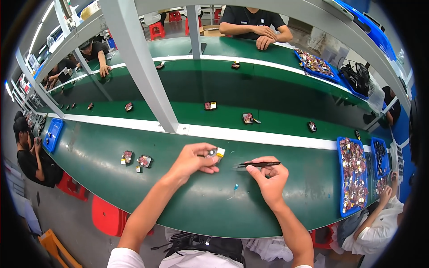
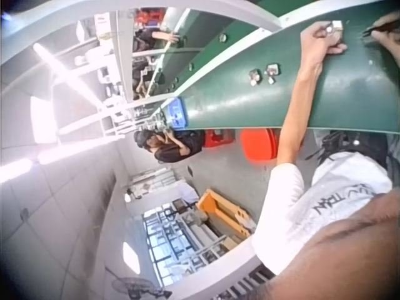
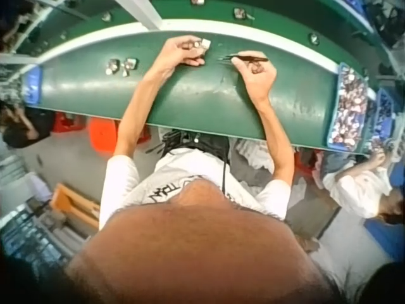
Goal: Assembling small electronic components using tweezers at a factory workstation.
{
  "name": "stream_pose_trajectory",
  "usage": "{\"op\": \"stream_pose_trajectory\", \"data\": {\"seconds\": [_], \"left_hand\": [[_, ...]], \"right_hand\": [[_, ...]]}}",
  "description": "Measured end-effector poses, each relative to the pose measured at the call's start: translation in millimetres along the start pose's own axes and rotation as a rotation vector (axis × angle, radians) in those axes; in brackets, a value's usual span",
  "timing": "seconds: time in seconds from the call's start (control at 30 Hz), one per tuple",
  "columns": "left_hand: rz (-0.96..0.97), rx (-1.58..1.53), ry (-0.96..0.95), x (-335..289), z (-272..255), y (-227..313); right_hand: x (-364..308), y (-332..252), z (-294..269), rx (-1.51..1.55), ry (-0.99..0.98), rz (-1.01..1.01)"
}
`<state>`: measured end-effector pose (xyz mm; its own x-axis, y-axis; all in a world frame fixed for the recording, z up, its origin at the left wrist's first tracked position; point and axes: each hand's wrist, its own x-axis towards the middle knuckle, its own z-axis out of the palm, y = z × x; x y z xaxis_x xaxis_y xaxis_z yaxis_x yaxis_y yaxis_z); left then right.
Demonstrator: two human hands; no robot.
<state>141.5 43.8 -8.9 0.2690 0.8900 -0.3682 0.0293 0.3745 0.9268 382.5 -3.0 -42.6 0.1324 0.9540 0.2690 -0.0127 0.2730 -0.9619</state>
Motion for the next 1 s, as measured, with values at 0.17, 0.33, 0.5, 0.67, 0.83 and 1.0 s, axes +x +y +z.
{"op": "stream_pose_trajectory", "data": {"seconds": [0.17,0.33,0.5,0.67,0.83,1.0], "left_hand": [[0.055,0.005,-0.024,-8,10,-13],[0.069,-0.008,-0.053,-5,14,-25],[0.162,0.089,-0.073,-12,20,-28],[0.197,0.160,-0.055,-16,27,-27],[0.248,0.187,-0.043,-19,28,-27],[0.258,0.189,-0.029,-21,31,-26]], "right_hand": [[2,-2,0,0.063,-0.049,0.140],[0,-4,0,0.057,-0.048,0.162],[-6,-1,4,-0.024,-0.082,0.084],[-6,3,5,-0.126,-0.093,0.028],[-6,6,4,-0.164,-0.102,0.008],[-4,4,3,-0.049,-0.144,0.124]]}}
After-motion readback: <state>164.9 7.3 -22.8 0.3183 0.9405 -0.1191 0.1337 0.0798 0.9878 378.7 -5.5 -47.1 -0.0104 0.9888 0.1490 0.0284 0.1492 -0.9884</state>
